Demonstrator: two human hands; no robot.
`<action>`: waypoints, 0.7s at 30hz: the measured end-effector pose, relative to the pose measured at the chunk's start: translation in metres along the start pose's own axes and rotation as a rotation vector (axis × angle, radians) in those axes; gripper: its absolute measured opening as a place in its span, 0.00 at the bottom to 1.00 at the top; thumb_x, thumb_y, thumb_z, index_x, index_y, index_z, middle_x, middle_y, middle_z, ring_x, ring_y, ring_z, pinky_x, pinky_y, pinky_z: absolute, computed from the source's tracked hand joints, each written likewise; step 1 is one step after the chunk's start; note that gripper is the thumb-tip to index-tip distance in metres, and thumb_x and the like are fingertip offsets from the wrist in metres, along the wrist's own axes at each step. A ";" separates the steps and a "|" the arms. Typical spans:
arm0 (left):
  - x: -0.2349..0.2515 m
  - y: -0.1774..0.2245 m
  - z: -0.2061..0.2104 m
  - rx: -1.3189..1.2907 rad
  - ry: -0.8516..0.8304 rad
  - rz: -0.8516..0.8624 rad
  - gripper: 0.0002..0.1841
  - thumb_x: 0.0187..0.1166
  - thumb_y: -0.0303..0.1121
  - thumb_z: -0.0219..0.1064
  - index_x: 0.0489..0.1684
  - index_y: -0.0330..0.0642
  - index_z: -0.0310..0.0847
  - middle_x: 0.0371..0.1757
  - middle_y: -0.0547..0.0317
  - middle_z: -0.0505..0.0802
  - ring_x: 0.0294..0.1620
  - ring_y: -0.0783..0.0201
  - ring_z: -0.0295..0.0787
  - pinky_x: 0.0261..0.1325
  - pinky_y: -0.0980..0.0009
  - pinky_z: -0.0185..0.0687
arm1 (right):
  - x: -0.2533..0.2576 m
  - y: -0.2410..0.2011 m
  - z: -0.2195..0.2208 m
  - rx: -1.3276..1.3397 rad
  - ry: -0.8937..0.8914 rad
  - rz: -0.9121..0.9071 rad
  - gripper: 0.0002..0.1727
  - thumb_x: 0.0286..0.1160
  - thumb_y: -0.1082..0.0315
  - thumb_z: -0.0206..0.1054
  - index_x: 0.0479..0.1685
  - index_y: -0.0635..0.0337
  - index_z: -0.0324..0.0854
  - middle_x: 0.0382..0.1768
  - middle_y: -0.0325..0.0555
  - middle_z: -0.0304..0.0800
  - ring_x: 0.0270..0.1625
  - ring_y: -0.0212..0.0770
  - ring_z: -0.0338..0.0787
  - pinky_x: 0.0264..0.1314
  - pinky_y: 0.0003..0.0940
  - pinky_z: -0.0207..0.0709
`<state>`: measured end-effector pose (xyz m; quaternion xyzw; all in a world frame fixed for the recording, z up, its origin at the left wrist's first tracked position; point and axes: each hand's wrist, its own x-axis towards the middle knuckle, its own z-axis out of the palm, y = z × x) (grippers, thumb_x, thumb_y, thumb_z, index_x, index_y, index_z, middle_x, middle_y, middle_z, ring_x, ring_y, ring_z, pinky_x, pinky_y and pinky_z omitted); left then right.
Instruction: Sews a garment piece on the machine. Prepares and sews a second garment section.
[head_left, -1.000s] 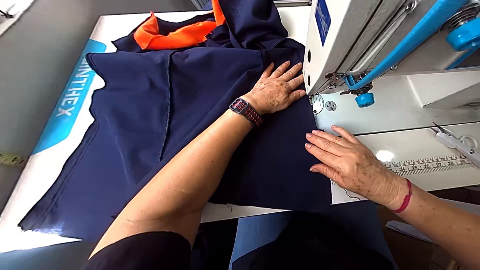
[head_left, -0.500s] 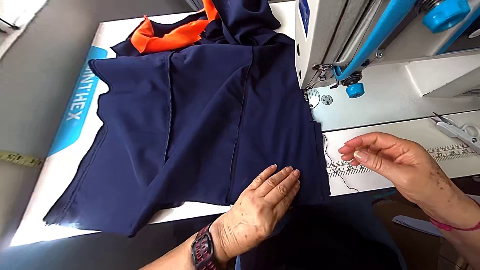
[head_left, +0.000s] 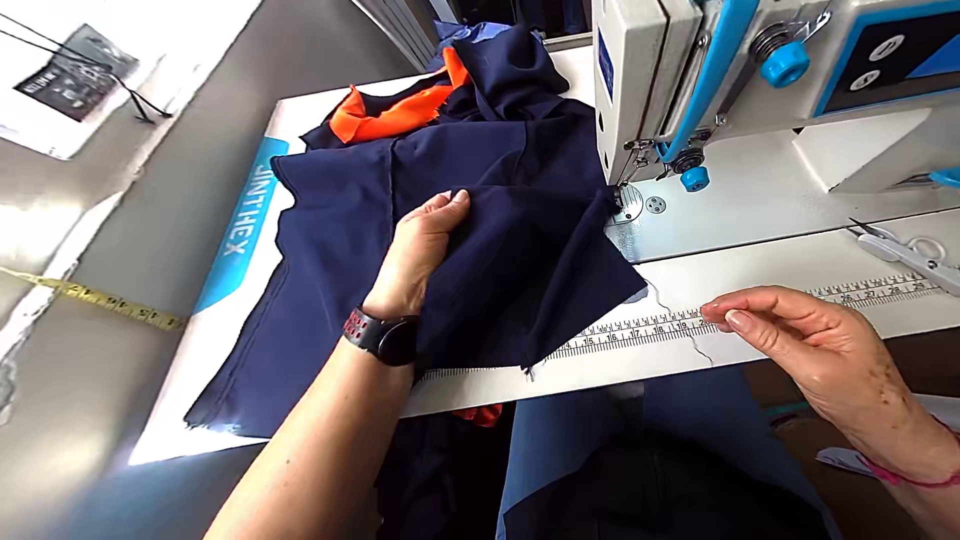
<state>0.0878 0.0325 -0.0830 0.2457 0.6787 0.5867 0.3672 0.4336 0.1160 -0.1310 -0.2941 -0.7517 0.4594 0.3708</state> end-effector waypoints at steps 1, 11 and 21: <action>0.004 0.001 0.001 -0.025 -0.019 -0.007 0.12 0.94 0.39 0.51 0.46 0.53 0.81 0.30 0.75 0.92 0.29 0.83 0.89 0.32 0.83 0.86 | 0.000 0.001 0.006 -0.071 -0.001 -0.082 0.08 0.77 0.64 0.66 0.44 0.51 0.91 0.43 0.29 0.95 0.46 0.24 0.93 0.50 0.19 0.88; 0.023 0.057 0.034 0.344 -0.364 0.485 0.08 0.86 0.25 0.60 0.41 0.46 0.86 0.31 0.77 0.92 0.34 0.85 0.88 0.42 0.84 0.85 | -0.018 0.008 0.093 -0.922 -0.345 -0.359 0.69 0.56 0.13 0.50 0.79 0.75 0.72 0.81 0.81 0.66 0.84 0.79 0.66 0.80 0.76 0.61; 0.033 0.081 0.061 0.561 -0.721 0.616 0.09 0.85 0.25 0.62 0.36 0.45 0.87 0.27 0.76 0.89 0.29 0.86 0.84 0.36 0.87 0.81 | 0.017 -0.045 0.090 -0.655 -0.383 -0.747 0.23 0.84 0.47 0.57 0.43 0.57 0.90 0.38 0.40 0.93 0.47 0.41 0.91 0.56 0.41 0.80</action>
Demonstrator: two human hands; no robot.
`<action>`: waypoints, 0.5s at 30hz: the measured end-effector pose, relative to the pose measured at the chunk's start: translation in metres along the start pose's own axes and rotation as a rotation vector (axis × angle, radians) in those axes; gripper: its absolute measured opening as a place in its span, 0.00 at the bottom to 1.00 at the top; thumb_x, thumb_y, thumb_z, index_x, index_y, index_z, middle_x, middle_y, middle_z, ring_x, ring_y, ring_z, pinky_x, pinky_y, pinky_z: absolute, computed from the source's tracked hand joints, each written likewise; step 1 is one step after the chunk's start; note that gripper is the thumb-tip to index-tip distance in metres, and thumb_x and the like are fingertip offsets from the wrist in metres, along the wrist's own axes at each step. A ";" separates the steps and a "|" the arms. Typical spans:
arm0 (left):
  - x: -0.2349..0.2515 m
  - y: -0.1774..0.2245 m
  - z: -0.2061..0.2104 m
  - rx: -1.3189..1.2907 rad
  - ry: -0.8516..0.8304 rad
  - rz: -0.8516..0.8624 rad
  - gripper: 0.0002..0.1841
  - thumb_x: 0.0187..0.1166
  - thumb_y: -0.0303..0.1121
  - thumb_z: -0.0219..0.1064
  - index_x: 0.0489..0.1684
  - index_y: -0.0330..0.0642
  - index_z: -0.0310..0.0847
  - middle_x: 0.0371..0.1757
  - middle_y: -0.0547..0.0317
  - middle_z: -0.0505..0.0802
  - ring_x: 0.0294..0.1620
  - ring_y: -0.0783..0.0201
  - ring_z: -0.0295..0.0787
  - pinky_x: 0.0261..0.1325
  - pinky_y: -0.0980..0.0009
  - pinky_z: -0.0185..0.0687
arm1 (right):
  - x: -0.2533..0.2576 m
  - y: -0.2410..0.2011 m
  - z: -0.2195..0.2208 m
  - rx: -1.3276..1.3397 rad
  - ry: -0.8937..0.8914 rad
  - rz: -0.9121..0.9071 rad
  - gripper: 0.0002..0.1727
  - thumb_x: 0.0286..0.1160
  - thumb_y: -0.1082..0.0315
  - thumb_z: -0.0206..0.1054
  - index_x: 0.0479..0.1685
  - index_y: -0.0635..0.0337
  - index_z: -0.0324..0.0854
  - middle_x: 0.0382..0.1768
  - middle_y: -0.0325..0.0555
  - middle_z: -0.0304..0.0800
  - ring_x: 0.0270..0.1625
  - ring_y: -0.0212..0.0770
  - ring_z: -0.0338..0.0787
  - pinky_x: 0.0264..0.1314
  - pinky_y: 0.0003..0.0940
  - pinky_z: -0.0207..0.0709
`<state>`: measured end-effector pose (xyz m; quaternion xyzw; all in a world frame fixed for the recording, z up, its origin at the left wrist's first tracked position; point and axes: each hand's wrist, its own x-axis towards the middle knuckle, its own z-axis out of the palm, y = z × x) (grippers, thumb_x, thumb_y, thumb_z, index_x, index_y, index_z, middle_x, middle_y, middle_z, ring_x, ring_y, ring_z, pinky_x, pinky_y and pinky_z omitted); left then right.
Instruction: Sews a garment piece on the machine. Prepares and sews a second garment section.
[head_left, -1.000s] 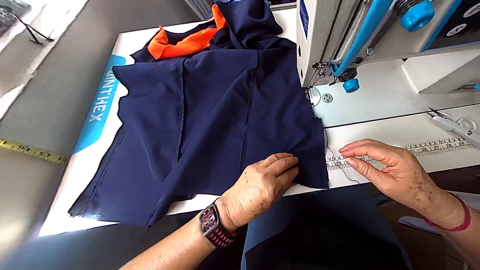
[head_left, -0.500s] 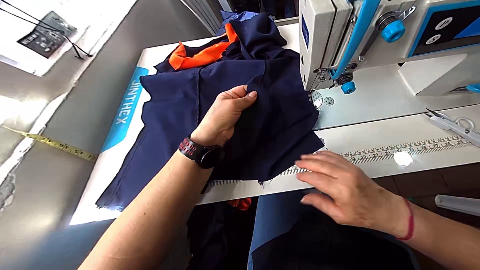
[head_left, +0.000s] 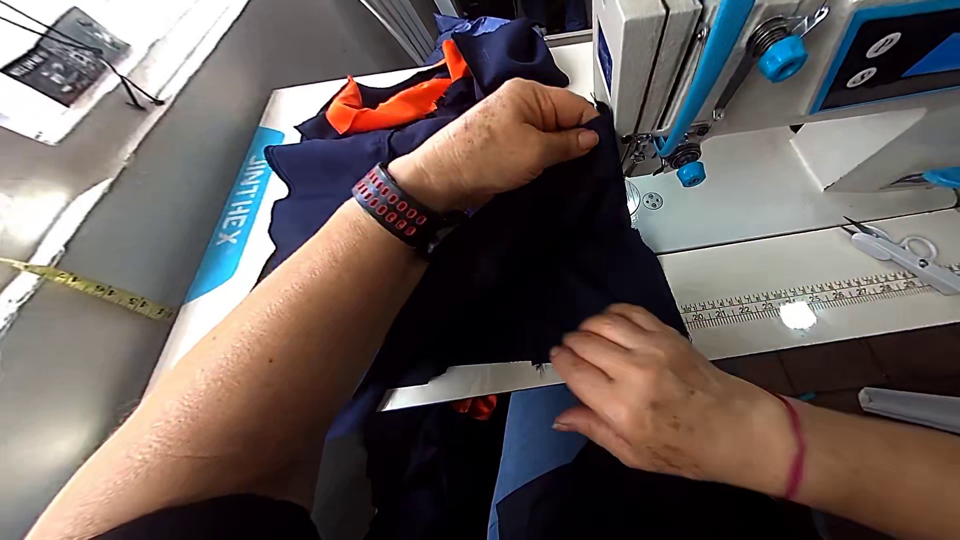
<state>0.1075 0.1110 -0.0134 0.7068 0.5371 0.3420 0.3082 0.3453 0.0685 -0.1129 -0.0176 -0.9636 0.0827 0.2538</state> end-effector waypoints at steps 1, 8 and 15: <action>0.001 0.001 0.003 -0.007 -0.022 0.002 0.09 0.84 0.24 0.62 0.36 0.44 0.87 0.27 0.75 0.89 0.28 0.86 0.84 0.35 0.87 0.81 | 0.017 0.003 0.014 0.021 -0.047 -0.053 0.27 0.81 0.43 0.59 0.46 0.58 0.90 0.47 0.44 0.94 0.58 0.45 0.92 0.67 0.46 0.80; -0.010 0.000 0.018 0.027 -0.228 0.077 0.11 0.84 0.24 0.60 0.30 0.42 0.86 0.25 0.72 0.87 0.26 0.85 0.79 0.31 0.87 0.75 | 0.060 0.008 0.072 0.402 -0.616 -0.014 0.65 0.53 0.25 0.75 0.93 0.54 0.58 0.91 0.54 0.61 0.93 0.57 0.56 0.92 0.70 0.31; -0.031 -0.023 0.039 0.010 -0.232 0.100 0.11 0.82 0.26 0.61 0.29 0.42 0.86 0.23 0.75 0.84 0.24 0.87 0.74 0.28 0.88 0.69 | 0.034 -0.007 0.042 0.438 -0.551 0.183 0.46 0.73 0.30 0.63 0.82 0.57 0.73 0.77 0.60 0.79 0.86 0.62 0.68 0.89 0.69 0.46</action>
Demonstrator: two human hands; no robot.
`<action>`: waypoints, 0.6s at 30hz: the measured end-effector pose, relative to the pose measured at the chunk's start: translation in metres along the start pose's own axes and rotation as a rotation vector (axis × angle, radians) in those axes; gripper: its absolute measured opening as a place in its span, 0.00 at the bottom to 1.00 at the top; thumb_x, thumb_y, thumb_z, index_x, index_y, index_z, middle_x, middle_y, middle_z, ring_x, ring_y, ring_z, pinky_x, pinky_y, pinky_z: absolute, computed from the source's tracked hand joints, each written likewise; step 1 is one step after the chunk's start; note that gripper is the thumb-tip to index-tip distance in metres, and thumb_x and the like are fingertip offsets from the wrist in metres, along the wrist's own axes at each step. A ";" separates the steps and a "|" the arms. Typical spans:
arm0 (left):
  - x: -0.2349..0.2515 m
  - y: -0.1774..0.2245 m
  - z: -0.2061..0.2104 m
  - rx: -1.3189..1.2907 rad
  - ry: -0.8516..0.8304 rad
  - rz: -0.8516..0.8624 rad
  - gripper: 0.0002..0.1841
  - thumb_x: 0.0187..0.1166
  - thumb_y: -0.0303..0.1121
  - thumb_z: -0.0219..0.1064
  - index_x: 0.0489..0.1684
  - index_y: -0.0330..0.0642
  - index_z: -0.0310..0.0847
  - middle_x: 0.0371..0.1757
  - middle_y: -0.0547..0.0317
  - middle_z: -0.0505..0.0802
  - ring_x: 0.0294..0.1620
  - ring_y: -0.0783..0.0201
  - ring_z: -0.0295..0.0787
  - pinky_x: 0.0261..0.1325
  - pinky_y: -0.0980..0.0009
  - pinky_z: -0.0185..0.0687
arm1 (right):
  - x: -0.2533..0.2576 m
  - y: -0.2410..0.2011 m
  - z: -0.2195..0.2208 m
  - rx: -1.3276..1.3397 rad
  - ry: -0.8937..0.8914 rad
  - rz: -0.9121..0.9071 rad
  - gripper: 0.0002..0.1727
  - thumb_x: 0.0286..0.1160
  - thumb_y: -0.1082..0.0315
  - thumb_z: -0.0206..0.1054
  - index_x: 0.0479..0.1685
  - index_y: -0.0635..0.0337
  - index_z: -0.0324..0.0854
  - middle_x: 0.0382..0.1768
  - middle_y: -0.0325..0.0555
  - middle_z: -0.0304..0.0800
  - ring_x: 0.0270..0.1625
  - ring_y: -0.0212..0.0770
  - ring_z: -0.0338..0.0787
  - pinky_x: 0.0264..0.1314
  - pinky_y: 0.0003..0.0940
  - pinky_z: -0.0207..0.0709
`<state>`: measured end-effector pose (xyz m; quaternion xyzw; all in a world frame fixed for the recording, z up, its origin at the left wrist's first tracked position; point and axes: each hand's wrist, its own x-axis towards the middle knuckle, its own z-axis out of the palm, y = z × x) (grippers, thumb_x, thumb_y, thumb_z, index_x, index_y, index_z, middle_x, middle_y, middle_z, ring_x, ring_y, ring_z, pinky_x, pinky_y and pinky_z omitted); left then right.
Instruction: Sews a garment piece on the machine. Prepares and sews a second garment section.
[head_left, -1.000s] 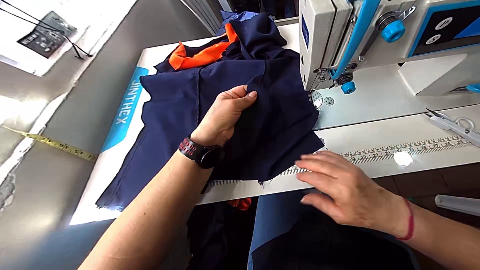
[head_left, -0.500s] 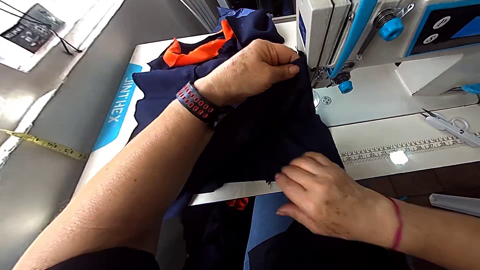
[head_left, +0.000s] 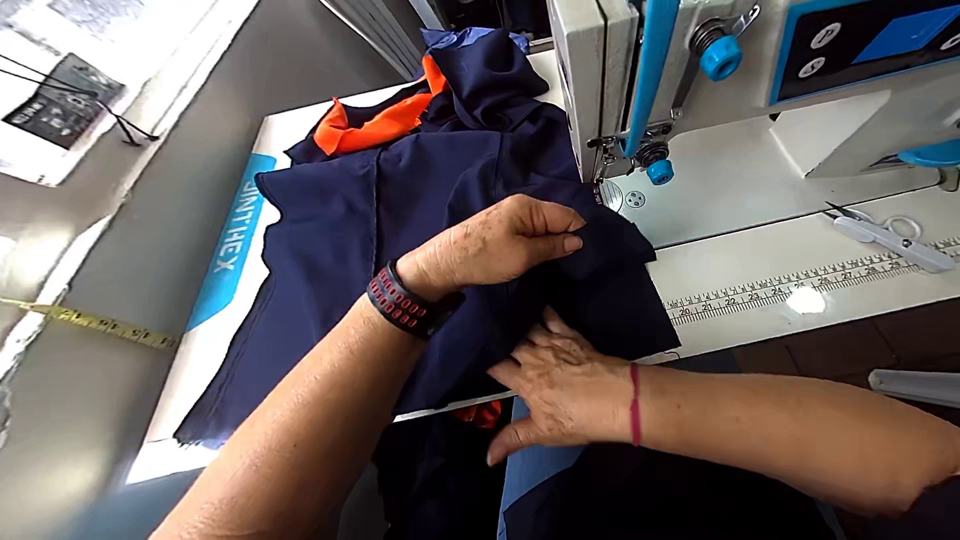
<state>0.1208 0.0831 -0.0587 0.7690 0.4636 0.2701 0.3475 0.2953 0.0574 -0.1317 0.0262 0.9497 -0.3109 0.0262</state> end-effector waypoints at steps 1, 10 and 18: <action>-0.007 0.001 0.003 0.001 0.024 0.003 0.11 0.82 0.27 0.60 0.28 0.43 0.85 0.22 0.76 0.83 0.23 0.87 0.73 0.26 0.89 0.66 | -0.017 0.000 0.005 -0.032 0.111 -0.010 0.47 0.71 0.28 0.63 0.80 0.58 0.75 0.77 0.59 0.79 0.87 0.63 0.68 0.89 0.71 0.46; -0.046 -0.015 0.041 -0.646 0.758 -0.267 0.16 0.90 0.25 0.51 0.44 0.50 0.88 0.35 0.71 0.96 0.35 0.79 0.93 0.41 0.80 0.90 | -0.103 0.077 -0.029 -0.345 0.478 0.295 0.50 0.76 0.26 0.51 0.82 0.62 0.74 0.84 0.58 0.73 0.88 0.65 0.68 0.82 0.81 0.52; -0.048 -0.016 0.049 -0.744 0.898 -0.363 0.18 0.92 0.25 0.47 0.41 0.49 0.86 0.32 0.71 0.96 0.33 0.80 0.92 0.37 0.81 0.90 | -0.099 0.093 -0.065 -0.242 0.814 0.435 0.24 0.68 0.54 0.76 0.54 0.67 0.90 0.57 0.64 0.88 0.56 0.67 0.85 0.52 0.61 0.77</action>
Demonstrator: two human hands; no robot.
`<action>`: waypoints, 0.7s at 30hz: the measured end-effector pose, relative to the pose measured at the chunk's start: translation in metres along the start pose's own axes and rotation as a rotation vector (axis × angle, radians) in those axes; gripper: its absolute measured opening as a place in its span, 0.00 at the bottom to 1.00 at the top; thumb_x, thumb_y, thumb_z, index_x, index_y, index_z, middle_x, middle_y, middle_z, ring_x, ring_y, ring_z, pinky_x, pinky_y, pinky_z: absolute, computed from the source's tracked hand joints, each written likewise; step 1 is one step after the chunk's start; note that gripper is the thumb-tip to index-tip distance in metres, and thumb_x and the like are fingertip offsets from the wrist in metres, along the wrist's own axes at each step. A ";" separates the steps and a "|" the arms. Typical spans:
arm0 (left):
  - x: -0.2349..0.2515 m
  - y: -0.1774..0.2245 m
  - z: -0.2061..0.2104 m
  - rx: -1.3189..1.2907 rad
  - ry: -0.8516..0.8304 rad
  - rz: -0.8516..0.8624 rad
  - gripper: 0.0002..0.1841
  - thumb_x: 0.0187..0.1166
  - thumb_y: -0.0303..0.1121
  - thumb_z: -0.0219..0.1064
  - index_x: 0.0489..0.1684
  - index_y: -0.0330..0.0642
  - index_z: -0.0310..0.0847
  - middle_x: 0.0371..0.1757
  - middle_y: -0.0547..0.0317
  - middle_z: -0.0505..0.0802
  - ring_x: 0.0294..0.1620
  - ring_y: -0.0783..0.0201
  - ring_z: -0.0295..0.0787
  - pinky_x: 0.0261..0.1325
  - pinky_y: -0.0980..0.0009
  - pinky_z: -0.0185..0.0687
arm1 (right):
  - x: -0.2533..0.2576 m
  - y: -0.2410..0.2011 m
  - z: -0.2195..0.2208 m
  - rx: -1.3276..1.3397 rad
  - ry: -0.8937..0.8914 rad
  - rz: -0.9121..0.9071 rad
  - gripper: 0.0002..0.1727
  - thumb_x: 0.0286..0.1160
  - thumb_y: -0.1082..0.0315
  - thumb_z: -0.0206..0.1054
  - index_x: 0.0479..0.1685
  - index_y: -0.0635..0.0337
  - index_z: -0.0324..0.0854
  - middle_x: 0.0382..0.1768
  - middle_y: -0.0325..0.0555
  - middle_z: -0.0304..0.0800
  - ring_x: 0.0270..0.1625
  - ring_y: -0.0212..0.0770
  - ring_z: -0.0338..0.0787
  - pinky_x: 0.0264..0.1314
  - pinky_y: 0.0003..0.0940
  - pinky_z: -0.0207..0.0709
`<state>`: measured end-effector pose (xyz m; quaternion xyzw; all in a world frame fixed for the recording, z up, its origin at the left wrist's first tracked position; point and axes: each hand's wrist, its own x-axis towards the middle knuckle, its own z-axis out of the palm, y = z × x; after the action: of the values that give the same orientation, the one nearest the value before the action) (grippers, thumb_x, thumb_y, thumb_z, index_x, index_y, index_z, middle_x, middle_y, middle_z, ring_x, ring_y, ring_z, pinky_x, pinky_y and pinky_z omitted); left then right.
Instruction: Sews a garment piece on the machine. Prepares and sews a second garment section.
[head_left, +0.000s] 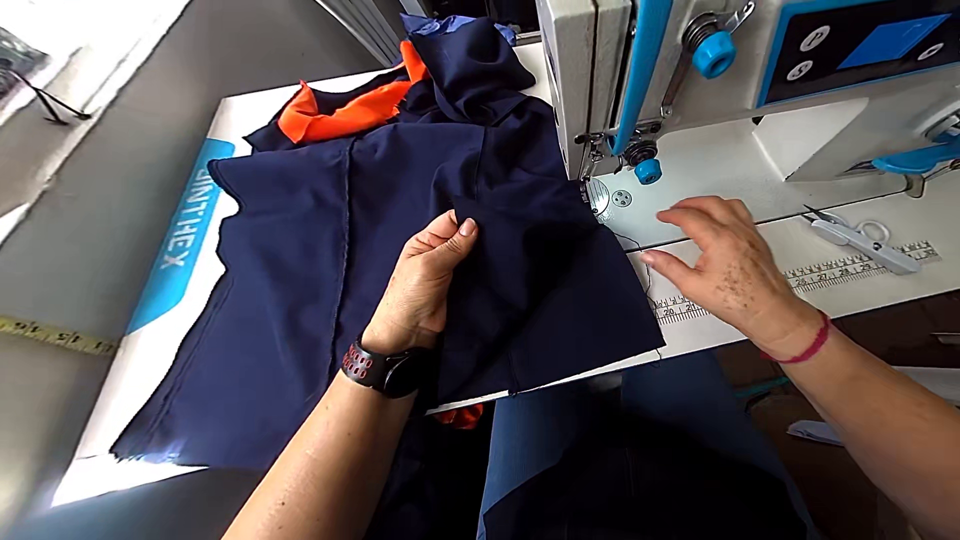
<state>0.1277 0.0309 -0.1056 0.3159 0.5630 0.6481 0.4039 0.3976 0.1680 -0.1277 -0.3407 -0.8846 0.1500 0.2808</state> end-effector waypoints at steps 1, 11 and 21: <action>0.000 0.001 0.001 0.009 0.000 0.000 0.18 0.92 0.25 0.47 0.41 0.50 0.86 0.32 0.71 0.96 0.32 0.81 0.92 0.37 0.81 0.90 | 0.008 -0.002 0.011 0.071 -0.029 0.022 0.24 0.63 0.55 0.80 0.50 0.67 0.91 0.56 0.65 0.88 0.57 0.68 0.84 0.52 0.63 0.76; -0.001 -0.004 -0.002 -0.043 0.054 -0.020 0.17 0.93 0.28 0.46 0.45 0.50 0.85 0.35 0.69 0.96 0.34 0.80 0.93 0.38 0.80 0.91 | 0.074 0.026 -0.006 0.401 -0.381 0.206 0.05 0.71 0.72 0.76 0.29 0.59 0.90 0.23 0.36 0.90 0.25 0.23 0.83 0.33 0.21 0.74; -0.001 -0.007 -0.003 -0.074 0.130 -0.068 0.18 0.94 0.29 0.46 0.43 0.50 0.85 0.33 0.69 0.96 0.33 0.79 0.93 0.37 0.80 0.90 | 0.104 0.056 -0.006 0.323 -0.378 0.412 0.07 0.76 0.69 0.74 0.31 0.60 0.89 0.18 0.35 0.83 0.20 0.23 0.74 0.27 0.20 0.67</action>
<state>0.1269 0.0295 -0.1132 0.2388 0.5741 0.6735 0.3997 0.3671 0.2808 -0.1074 -0.4296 -0.7984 0.4028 0.1259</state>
